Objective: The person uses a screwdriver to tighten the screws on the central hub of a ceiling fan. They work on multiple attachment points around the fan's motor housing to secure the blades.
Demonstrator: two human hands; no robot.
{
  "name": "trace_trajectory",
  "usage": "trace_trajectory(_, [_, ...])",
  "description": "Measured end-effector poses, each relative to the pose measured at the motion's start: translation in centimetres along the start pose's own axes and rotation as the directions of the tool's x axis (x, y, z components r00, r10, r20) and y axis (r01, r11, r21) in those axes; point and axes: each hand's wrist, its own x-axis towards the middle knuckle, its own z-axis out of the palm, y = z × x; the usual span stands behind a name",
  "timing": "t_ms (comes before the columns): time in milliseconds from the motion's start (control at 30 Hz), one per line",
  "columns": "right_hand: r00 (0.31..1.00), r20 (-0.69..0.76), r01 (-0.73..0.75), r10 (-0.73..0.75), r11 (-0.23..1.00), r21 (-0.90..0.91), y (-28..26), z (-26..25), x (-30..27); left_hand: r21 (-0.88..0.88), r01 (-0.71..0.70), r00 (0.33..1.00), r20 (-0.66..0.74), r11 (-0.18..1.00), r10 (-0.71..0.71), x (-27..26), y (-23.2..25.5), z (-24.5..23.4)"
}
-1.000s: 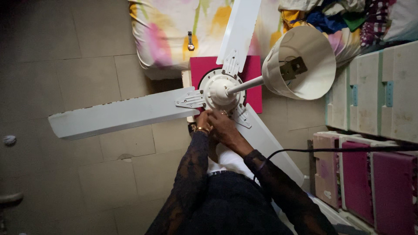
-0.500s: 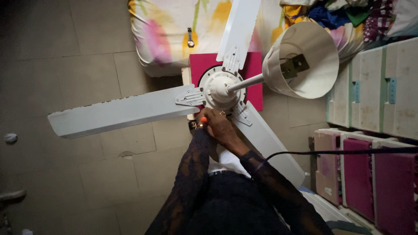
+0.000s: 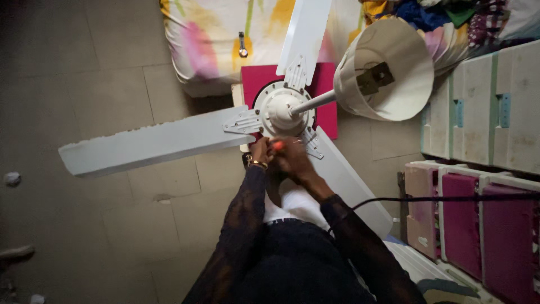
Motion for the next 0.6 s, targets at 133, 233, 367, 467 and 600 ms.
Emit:
trace_trajectory(133, [0.912,-0.286,-0.269,0.295,0.955,0.128,4.1,-1.7,-3.0,0.386,-0.385,0.907,-0.009,0.838,0.421,-0.4,-0.8,-2.0])
trace_trajectory(233, [0.747,-0.393,-0.453,0.536,0.843,0.289,6.5,-4.0,-4.8,0.595,-0.706,0.551,0.121,0.384,0.826,-1.8,-0.8,-3.2])
trace_trajectory(367, [0.582,-0.295,-0.402,0.758,0.583,0.706,8.0,-5.3,-5.4,0.555,-0.786,0.442,0.193,0.274,0.876,-5.0,0.0,-2.6])
trace_trajectory(467, [0.629,-0.263,-0.513,0.731,0.645,0.566,8.5,-3.8,-4.7,0.581,-0.774,0.473,0.266,0.252,0.84,-7.6,1.4,-1.5])
trace_trajectory(600, [0.816,-0.184,-0.547,0.548,0.835,0.056,9.0,0.1,-3.1,0.759,-0.641,0.488,0.289,0.113,0.824,-9.3,2.6,-0.1])
